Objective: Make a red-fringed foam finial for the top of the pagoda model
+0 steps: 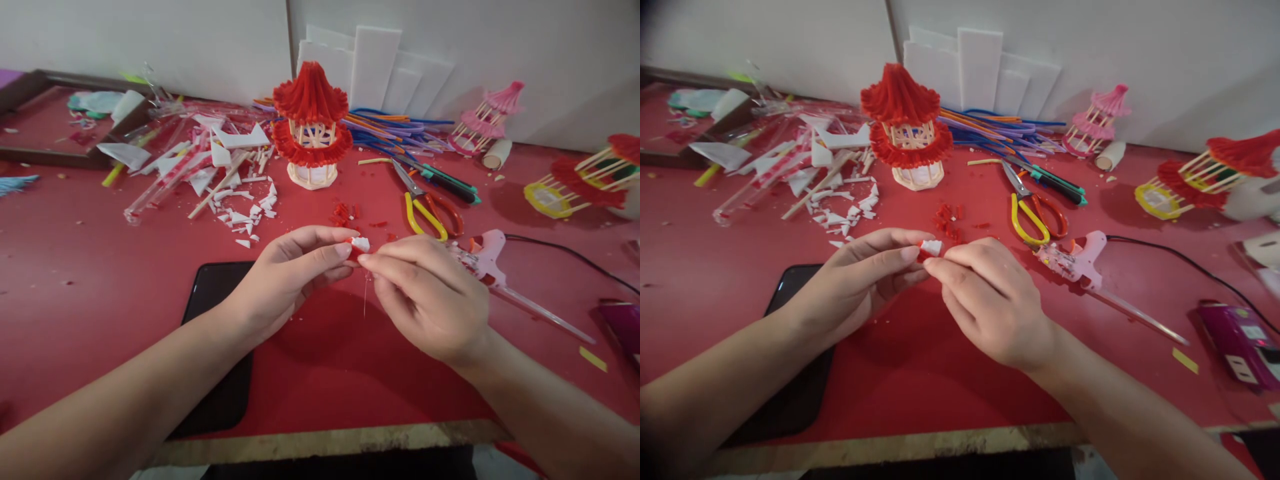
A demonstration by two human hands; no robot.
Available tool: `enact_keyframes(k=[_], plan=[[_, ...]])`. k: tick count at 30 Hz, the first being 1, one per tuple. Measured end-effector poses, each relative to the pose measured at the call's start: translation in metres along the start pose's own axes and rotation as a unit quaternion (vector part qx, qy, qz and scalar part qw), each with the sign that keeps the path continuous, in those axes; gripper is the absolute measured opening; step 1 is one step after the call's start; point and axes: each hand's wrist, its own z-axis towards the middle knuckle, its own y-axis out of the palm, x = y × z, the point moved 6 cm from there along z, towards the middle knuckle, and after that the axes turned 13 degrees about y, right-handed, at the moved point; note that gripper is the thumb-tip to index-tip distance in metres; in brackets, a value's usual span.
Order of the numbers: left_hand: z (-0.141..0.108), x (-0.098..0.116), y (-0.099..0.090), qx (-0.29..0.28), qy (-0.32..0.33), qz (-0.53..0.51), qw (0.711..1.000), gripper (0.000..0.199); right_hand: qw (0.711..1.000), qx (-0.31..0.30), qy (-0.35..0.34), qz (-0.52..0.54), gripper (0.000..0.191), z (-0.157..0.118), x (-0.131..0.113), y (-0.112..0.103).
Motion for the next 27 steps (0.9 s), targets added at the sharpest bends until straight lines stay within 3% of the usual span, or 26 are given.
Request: enact_keyframes(k=[3,10,17,22,27], plan=[[0.0,0.0,-0.002,0.003,-0.001,-0.003,1.0,0.012,0.999,-0.005,0.026,0.029,0.028,0.001,0.002,-0.001],[-0.001,0.0,-0.001,0.007,-0.002,-0.024,1.0,0.014,0.976,0.009,0.17,0.139,0.013,0.003,0.016,-0.002],[-0.001,0.003,0.003,-0.01,0.003,-0.032,0.999,0.013,0.965,0.0,0.213,0.155,0.007,0.0,0.02,0.001],[-0.002,0.002,0.001,-0.014,0.001,-0.027,1.0,0.014,0.942,-0.007,0.248,0.225,0.007,0.0,0.028,0.004],[-0.003,0.001,0.004,-0.05,-0.042,-0.052,0.996,0.014,0.937,-0.016,0.238,0.256,0.012,0.002,0.03,0.005]])
